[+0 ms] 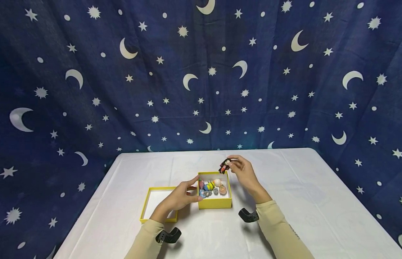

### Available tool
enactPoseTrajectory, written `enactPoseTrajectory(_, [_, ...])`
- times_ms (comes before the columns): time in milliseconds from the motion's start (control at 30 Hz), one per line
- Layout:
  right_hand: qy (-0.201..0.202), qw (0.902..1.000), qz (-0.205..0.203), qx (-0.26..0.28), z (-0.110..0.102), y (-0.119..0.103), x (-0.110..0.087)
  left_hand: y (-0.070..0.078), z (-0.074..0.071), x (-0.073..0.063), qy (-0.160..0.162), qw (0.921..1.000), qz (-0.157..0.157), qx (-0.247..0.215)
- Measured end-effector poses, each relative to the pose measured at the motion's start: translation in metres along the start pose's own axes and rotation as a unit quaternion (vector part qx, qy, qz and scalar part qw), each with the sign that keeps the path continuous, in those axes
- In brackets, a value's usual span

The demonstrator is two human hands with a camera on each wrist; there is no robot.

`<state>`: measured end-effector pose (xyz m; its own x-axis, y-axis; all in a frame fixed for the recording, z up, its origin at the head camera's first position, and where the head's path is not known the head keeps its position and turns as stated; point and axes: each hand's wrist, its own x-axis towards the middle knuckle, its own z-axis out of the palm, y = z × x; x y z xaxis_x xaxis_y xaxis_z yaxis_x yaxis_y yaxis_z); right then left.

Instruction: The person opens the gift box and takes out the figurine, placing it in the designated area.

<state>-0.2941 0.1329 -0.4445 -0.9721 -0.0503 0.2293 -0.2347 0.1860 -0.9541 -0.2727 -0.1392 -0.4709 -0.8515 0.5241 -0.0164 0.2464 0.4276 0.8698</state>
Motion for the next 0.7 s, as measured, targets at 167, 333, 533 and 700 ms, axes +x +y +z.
enactPoseTrajectory(167, [0.006, 1.0, -0.002, -0.006, -0.003, -0.002, 0.001, 0.0, -0.001, 0.0, -0.001, 1.0, 0.004, -0.001])
enactPoseTrajectory(333, [0.012, 0.9997, -0.019, -0.01, -0.007, -0.002, 0.002, 0.001, -0.001, 0.001, -0.002, 1.0, 0.009, 0.001])
enactPoseTrajectory(533, [0.019, 0.9997, -0.014, 0.003, -0.012, 0.002, 0.003, 0.0, -0.001, 0.0, -0.005, 1.0, 0.007, 0.001])
enactPoseTrajectory(700, [-0.001, 0.9993, 0.019, 0.034, -0.016, 0.003, 0.003, 0.001, 0.0, -0.002, -0.003, 1.0, 0.002, 0.004])
